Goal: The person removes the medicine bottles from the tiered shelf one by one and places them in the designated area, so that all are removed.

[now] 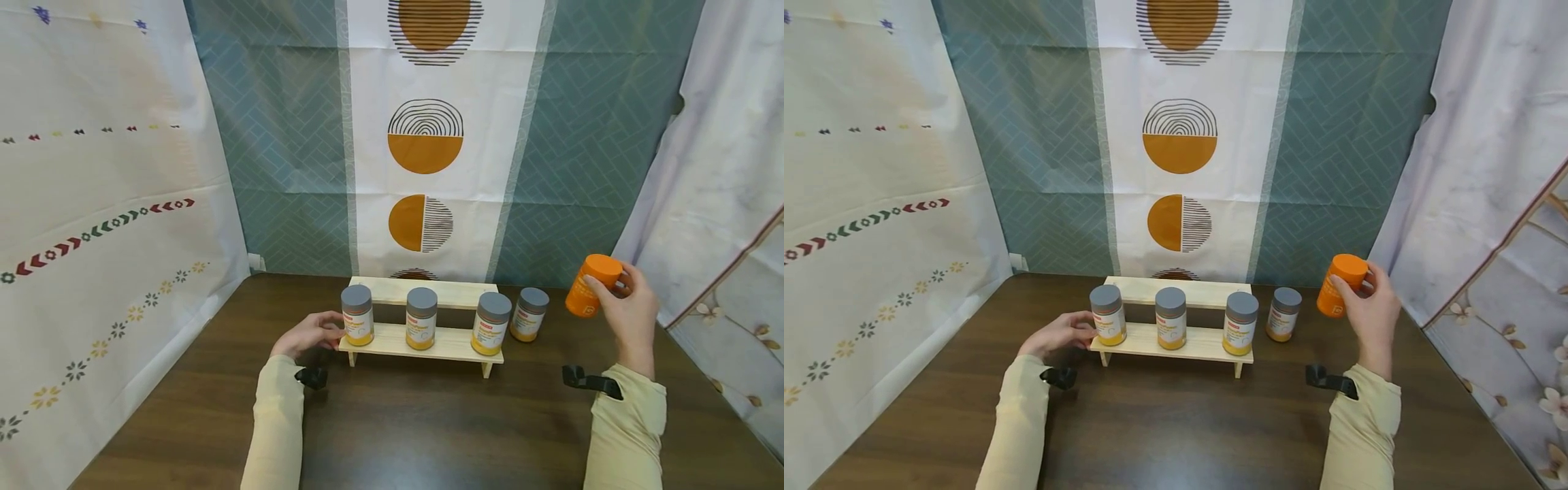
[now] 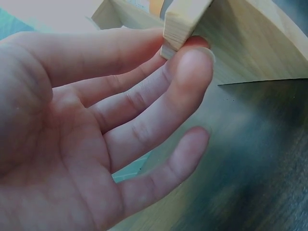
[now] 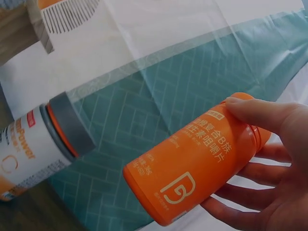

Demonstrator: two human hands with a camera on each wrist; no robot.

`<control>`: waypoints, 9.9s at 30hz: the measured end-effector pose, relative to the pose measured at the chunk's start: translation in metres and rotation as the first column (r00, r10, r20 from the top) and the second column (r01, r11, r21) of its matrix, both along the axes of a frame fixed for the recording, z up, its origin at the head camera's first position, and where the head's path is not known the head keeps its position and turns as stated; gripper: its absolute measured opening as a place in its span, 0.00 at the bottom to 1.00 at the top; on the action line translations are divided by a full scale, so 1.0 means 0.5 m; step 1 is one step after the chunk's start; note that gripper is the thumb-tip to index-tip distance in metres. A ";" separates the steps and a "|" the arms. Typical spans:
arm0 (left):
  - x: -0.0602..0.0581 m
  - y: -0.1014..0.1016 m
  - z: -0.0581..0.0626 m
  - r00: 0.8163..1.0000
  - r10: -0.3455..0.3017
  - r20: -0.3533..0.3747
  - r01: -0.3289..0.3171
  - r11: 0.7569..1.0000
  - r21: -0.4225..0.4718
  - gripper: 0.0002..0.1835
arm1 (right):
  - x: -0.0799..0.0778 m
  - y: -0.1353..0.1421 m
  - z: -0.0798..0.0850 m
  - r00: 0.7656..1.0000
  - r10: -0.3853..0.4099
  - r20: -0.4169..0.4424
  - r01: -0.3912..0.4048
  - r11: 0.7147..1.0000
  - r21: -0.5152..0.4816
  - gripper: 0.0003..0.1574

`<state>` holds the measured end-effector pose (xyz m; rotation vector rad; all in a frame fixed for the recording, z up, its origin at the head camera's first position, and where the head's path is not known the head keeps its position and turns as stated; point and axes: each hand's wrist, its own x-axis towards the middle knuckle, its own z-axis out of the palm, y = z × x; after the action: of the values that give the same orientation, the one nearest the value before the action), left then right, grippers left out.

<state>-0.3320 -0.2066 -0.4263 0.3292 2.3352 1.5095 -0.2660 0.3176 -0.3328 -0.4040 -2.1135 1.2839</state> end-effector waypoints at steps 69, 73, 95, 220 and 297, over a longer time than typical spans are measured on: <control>0.006 0.002 0.003 0.999 -0.031 0.008 0.031 0.999 -0.023 0.27 | -0.060 0.075 -0.179 0.958 0.233 0.165 -0.268 0.932 0.242 0.40; 0.008 0.004 0.004 0.999 -0.031 0.010 0.031 0.999 -0.021 0.28 | -0.061 0.073 -0.181 0.959 0.233 0.162 -0.268 0.930 0.251 0.39; 0.006 0.008 0.003 0.999 -0.032 0.003 0.032 0.999 -0.025 0.28 | -0.043 0.043 -0.094 0.965 0.219 0.143 -0.250 0.933 0.260 0.42; 0.004 0.001 0.002 0.996 -0.088 0.036 0.087 0.996 0.012 0.25 | -0.031 -0.046 -0.046 0.615 0.780 0.114 -0.783 0.621 -0.025 0.39; 0.002 0.001 0.002 0.995 -0.090 0.051 0.089 0.996 0.012 0.25 | -0.062 0.022 -0.145 0.514 0.806 0.294 -0.839 0.544 -0.022 0.40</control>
<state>-0.3309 -0.2059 -0.4255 0.3880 2.2435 1.4702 -0.2973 0.3286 -0.4055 0.6521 -2.7436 1.6332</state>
